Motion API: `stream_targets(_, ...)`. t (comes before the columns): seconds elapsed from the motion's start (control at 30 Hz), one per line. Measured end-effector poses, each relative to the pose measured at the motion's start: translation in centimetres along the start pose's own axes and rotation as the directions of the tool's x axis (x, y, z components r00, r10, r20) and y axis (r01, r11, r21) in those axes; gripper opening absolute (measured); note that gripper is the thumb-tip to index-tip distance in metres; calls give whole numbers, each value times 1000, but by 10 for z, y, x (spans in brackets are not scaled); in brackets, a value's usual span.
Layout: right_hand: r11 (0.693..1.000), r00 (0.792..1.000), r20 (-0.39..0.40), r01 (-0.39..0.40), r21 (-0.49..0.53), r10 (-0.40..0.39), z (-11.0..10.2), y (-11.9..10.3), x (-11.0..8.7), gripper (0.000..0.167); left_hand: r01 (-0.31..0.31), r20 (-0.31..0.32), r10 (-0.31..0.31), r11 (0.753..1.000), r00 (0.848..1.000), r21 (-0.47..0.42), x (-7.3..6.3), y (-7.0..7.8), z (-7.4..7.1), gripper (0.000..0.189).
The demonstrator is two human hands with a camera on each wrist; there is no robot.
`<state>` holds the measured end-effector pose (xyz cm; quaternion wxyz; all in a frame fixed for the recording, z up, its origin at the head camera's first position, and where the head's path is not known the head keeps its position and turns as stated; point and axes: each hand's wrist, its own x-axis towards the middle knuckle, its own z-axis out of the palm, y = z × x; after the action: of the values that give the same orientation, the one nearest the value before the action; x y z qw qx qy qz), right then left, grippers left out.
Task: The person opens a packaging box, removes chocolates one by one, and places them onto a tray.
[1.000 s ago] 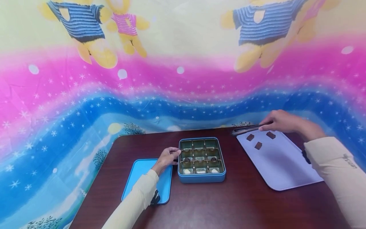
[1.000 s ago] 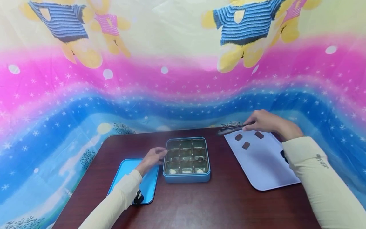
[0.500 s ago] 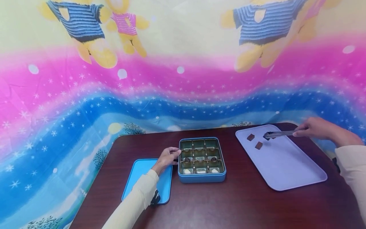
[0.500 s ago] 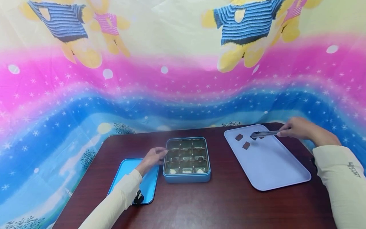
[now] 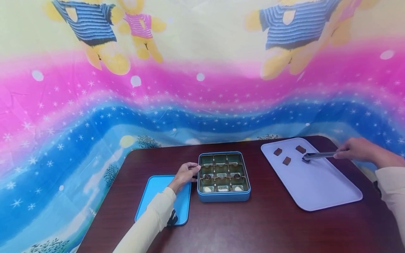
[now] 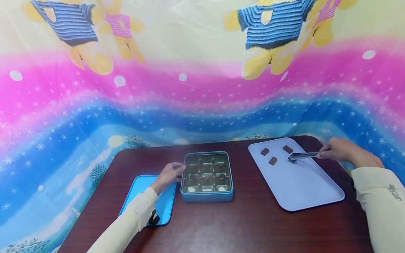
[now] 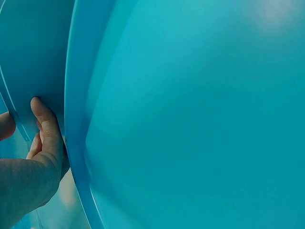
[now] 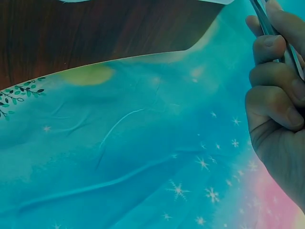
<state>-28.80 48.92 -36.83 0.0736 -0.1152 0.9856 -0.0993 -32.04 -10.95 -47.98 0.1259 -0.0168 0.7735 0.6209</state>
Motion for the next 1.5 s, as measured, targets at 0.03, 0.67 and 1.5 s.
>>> stream_targets(0.03,1000,1000,3,-4,1,4,1,0,0,20,-1,0,1,1000,1000,0,0,0,0,42)
stream_targets(0.67,999,993,-112,43,16,-41,0,-35,7,53,-10,2,10,1000,1000,1,-1,1,0,43)
stream_targets(1.5,949,955,-100,290,121,-280,26,-152,30,20,5,8,-5,1000,1000,9,-1,0,-1,44)
